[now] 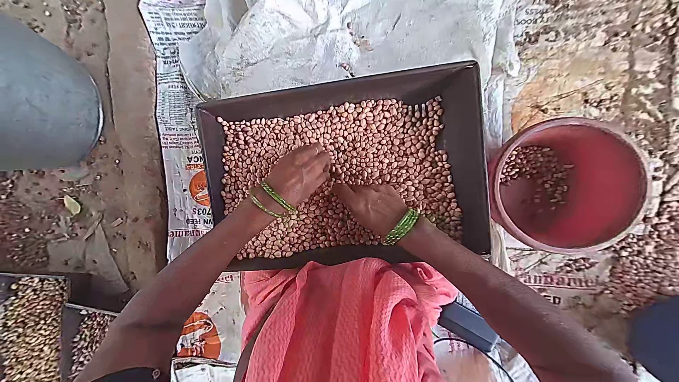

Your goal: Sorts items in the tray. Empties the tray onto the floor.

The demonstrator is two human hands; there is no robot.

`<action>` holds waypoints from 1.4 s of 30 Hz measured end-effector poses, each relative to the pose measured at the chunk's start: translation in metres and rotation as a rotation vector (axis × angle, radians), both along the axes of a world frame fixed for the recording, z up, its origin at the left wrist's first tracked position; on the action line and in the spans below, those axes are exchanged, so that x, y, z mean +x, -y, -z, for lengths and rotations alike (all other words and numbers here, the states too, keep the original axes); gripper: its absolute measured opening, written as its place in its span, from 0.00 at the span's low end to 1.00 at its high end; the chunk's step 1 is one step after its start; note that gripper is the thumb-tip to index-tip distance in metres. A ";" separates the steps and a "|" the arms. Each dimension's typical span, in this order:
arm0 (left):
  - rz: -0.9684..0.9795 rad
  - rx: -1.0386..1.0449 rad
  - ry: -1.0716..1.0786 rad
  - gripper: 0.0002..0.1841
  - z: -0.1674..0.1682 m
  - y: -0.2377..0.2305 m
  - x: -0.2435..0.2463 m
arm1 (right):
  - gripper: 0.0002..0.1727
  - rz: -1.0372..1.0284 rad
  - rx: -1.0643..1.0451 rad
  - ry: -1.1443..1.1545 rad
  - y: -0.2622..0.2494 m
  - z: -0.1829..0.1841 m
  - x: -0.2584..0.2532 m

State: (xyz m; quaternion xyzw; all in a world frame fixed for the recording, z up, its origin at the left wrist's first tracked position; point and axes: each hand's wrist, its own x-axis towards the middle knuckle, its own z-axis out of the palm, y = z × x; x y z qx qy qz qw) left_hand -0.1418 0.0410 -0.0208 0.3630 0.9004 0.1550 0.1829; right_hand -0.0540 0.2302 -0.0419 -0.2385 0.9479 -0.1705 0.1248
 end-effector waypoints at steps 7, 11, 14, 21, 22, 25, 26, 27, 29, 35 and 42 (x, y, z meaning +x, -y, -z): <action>-0.256 0.158 -0.038 0.09 -0.038 0.026 -0.004 | 0.11 0.082 -0.053 0.017 0.012 0.002 -0.002; -0.202 0.281 -0.008 0.10 -0.046 0.020 0.004 | 0.12 0.502 -0.654 0.516 -0.013 -0.018 -0.008; -0.059 0.532 0.048 0.11 -0.061 -0.006 0.020 | 0.17 0.676 -1.252 0.864 -0.032 -0.022 -0.001; -0.011 0.467 0.081 0.16 -0.055 -0.020 0.021 | 0.24 0.787 -1.490 0.909 -0.065 -0.038 0.018; -0.025 0.428 0.084 0.15 -0.049 -0.021 0.018 | 0.24 0.811 -1.482 0.863 -0.074 -0.042 0.020; -0.037 0.365 0.094 0.12 -0.029 -0.038 0.012 | 0.23 0.902 -1.439 0.706 -0.102 -0.052 0.030; -0.034 0.355 0.081 0.11 -0.022 -0.047 0.009 | 0.22 0.912 -1.427 0.671 -0.110 -0.053 0.033; -0.032 0.341 0.073 0.11 -0.017 -0.058 0.007 | 0.22 0.918 -1.425 0.645 -0.117 -0.054 0.037; -0.010 0.330 0.029 0.11 -0.008 -0.082 0.005 | 0.21 0.940 -1.424 0.619 -0.126 -0.057 0.044; 0.186 0.257 -0.046 0.12 0.016 -0.135 -0.002 | 0.23 0.973 -1.459 0.547 -0.149 -0.057 0.061; 0.135 0.083 0.091 0.12 0.007 -0.150 -0.006 | 0.21 0.962 -1.420 0.521 -0.148 -0.058 0.064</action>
